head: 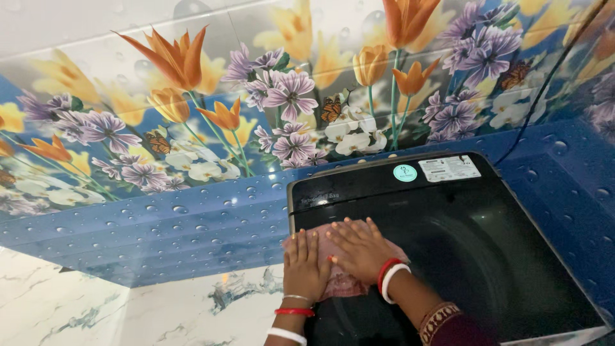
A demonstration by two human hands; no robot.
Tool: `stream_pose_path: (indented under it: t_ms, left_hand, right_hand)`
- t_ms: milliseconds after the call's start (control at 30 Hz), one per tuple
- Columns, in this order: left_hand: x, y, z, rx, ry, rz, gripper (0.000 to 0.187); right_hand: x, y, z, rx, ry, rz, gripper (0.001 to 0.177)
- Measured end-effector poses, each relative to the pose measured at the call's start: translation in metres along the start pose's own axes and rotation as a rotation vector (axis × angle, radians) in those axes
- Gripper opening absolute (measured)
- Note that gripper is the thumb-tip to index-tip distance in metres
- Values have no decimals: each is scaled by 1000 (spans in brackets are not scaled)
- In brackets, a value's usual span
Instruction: The person wipes the exterior surfaces of a washing machine with a cloth and subsequently washes the cloth in a bathroom sink.
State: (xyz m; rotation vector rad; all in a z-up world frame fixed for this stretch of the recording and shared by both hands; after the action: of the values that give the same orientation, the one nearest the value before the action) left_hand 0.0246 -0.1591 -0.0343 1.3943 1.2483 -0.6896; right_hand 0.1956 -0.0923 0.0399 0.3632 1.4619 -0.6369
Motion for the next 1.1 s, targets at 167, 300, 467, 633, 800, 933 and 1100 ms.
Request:
stream_pose_path:
  t_ms: [167, 300, 467, 633, 800, 933, 1100]
  left_hand:
    - [-8, 25, -32, -95, -121, -147, 69]
    - [-23, 37, -26, -98, -224, -184, 70]
    - [-11, 42, -14, -44, -214, -149, 70]
    - [1, 44, -8, 7, -130, -68, 71]
    - [-10, 54, 12, 39, -156, -34, 72]
    - [-24, 60, 39, 55, -266, -11, 73]
    - [-39, 59, 72, 67, -312, -13, 71]
  right_hand:
    - [10, 16, -12, 99, 87, 7, 62]
    - [16, 22, -3, 95, 101, 19, 64]
    - [13, 24, 17, 137, 8, 24, 67]
    - [9, 20, 30, 171, -35, 58, 68]
    - [11, 10, 55, 181, -104, 70, 69]
    - [13, -6, 82, 132, -103, 151, 71]
    - [13, -36, 101, 118, -239, 89, 72]
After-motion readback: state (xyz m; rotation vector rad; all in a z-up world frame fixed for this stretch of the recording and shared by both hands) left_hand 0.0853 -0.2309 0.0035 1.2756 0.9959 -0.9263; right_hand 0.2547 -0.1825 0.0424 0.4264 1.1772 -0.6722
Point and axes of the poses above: each hand's wrist, its own z-axis away from the middle knuckle, its own x-axis out of the palm, y = z × x, the point moved 1 cm from there along -z, towards the middle knuckle, and after that the axes turned 8 degrees about -x, right-handed, at the moved point
